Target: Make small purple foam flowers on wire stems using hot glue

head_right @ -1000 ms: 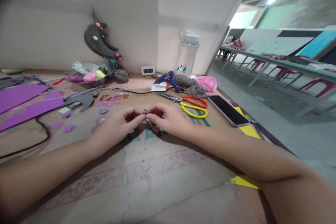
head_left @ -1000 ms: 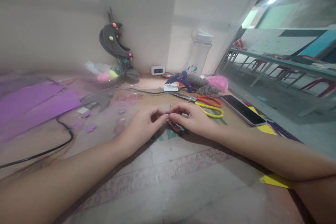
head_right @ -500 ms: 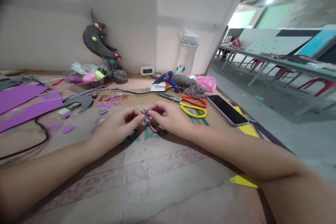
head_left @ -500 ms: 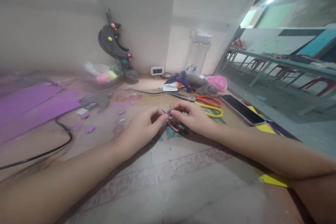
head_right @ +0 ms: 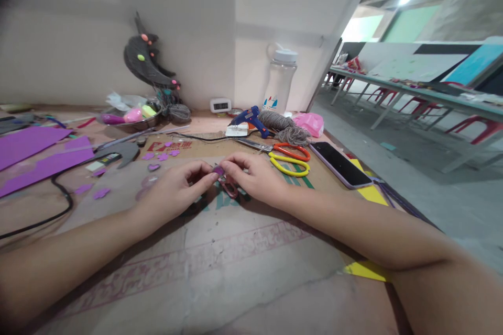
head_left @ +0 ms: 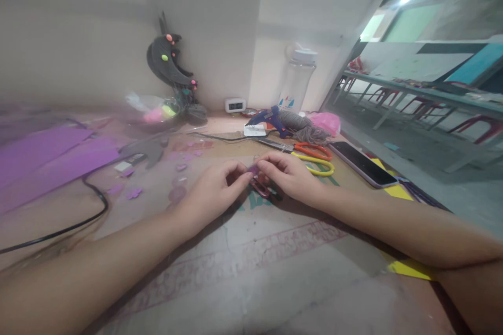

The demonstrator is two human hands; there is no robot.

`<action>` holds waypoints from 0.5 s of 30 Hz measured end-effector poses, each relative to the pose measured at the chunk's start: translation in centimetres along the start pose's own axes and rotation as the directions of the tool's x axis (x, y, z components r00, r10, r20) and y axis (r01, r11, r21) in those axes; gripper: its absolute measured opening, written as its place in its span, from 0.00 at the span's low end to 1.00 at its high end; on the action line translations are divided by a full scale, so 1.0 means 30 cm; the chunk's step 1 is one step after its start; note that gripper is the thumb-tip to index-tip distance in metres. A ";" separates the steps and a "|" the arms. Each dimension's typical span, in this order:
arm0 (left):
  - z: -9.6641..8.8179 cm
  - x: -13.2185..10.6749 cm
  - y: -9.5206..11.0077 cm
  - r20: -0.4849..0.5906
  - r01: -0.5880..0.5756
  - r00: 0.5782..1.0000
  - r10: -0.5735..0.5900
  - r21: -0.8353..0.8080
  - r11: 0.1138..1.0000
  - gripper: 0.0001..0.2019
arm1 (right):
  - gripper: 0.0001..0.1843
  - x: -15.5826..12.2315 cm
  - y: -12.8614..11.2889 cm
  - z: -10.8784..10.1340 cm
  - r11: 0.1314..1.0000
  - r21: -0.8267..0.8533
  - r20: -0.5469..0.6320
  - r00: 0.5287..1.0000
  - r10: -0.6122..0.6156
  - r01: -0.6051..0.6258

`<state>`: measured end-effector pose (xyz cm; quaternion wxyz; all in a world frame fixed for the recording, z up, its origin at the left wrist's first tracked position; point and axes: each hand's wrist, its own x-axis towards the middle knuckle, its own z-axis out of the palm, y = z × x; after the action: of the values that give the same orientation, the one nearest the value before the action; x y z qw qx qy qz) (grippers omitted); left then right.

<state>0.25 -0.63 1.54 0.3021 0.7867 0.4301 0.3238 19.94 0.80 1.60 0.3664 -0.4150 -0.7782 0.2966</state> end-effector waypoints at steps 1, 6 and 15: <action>0.000 0.000 0.000 -0.004 0.001 1.000 -0.001 -0.001 1.000 0.12 | 0.13 0.001 0.001 -0.001 1.000 0.025 0.000 1.000 0.003 -0.003; 0.000 -0.003 -0.003 -0.002 -0.015 1.000 0.015 0.010 1.000 0.11 | 0.12 0.003 0.001 0.002 0.996 0.061 0.015 0.998 0.064 -0.065; 0.001 -0.009 -0.004 0.016 -0.062 0.998 0.061 0.070 0.996 0.10 | 0.11 -0.002 -0.011 0.020 0.959 0.236 0.112 0.985 0.134 -0.157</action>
<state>0.12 -0.82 1.37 0.2670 0.8120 0.4148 0.3121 19.35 0.48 1.51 0.3544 -0.4083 -0.7196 0.4357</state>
